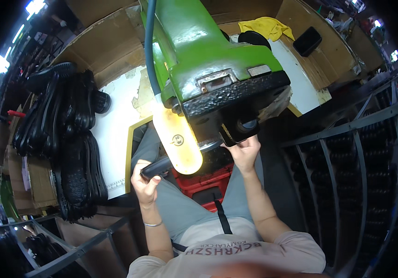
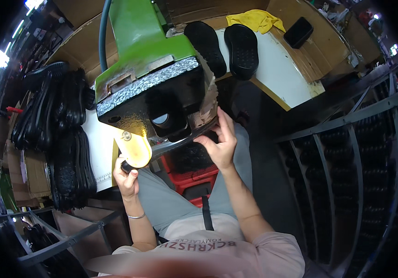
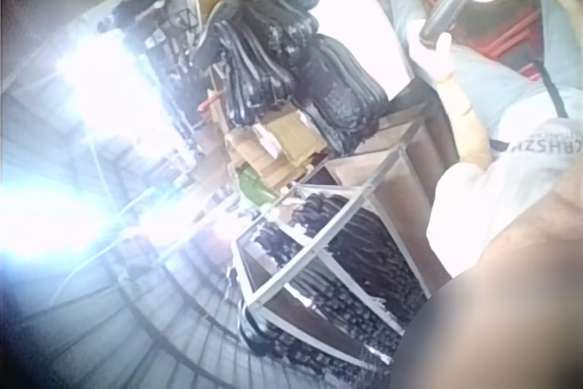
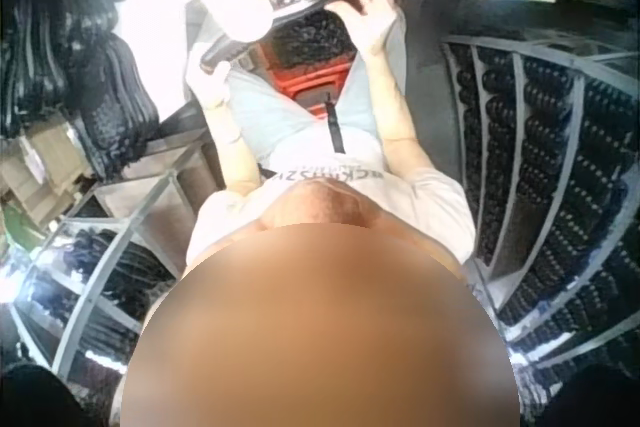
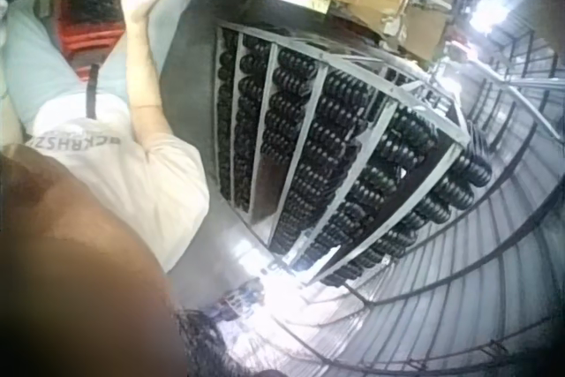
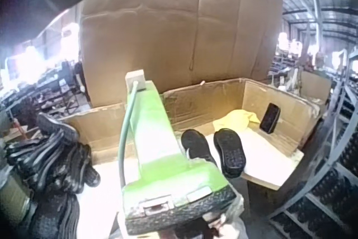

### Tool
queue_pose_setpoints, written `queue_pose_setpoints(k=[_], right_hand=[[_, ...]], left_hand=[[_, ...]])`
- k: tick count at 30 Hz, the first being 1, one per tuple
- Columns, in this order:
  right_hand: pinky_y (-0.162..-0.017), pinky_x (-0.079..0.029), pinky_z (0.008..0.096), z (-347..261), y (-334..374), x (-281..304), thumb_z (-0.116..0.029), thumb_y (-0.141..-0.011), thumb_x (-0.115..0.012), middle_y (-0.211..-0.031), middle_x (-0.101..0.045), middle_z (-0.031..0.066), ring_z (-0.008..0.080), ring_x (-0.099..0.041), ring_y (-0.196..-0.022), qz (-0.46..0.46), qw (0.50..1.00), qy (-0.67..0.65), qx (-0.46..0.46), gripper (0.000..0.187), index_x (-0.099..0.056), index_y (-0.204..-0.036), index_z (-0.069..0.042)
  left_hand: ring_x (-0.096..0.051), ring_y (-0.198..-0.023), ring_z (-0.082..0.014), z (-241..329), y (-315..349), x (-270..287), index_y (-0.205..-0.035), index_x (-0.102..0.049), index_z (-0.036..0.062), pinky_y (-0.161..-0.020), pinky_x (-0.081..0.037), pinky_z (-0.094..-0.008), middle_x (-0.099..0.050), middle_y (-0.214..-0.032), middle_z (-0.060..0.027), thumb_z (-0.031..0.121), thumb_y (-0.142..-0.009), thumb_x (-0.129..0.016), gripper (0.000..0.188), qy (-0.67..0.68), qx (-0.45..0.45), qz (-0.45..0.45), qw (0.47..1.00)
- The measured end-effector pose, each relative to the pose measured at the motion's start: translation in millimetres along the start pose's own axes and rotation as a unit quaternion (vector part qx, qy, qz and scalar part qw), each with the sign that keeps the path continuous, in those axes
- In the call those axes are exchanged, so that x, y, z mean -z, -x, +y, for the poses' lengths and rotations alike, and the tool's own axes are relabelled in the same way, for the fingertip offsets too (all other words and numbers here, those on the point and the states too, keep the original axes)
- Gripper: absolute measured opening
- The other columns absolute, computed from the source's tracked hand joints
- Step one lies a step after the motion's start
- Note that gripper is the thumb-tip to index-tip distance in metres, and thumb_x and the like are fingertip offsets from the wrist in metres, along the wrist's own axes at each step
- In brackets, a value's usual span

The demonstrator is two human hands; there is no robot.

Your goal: The recorder is roughing the surface of shoe outsoles using an industrial machine to prepare them for adhesive processing.

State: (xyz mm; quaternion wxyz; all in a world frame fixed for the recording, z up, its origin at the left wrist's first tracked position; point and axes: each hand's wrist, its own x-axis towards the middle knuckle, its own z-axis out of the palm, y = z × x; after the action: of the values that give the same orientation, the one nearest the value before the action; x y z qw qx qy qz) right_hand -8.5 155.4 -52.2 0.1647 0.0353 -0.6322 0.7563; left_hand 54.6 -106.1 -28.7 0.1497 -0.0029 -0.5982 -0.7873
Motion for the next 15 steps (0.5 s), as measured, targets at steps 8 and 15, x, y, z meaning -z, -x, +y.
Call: queue_pose_setpoints(k=[8,15], right_hand=[[-0.083,-0.052,0.0417,-6.7,2.5,-23.9,-0.014,-0.053,-0.090,-0.113,-0.061,0.0234,0.0381,-0.062,-0.101,-0.005,0.936,0.249,0.250,0.079,-0.054,-0.119,0.008],[-0.080,-0.053,0.0418,-17.1,-4.1,-26.6,-0.008,-0.054,-0.087,-0.100,-0.064,0.0200,0.0376,-0.063,-0.091,0.004,0.886,0.309,0.346,0.060,-0.060,-0.106,0.004]], left_hand=[[-0.062,-0.082,-0.0231,-27.2,-11.9,10.4,-0.092,-0.059,-0.0016,-0.078,-0.048,-0.0315,-0.063,-0.085,-0.0118,0.004,-0.068,-0.076,0.030,-0.409,0.106,-0.120,0.899],[-0.064,-0.082,-0.0169,-49.1,-26.5,-61.1,-0.094,-0.063,0.0003,-0.075,-0.051,-0.0286,-0.067,-0.091,-0.0085,0.004,-0.071,-0.080,0.029,-0.310,-0.116,-0.084,0.940]])
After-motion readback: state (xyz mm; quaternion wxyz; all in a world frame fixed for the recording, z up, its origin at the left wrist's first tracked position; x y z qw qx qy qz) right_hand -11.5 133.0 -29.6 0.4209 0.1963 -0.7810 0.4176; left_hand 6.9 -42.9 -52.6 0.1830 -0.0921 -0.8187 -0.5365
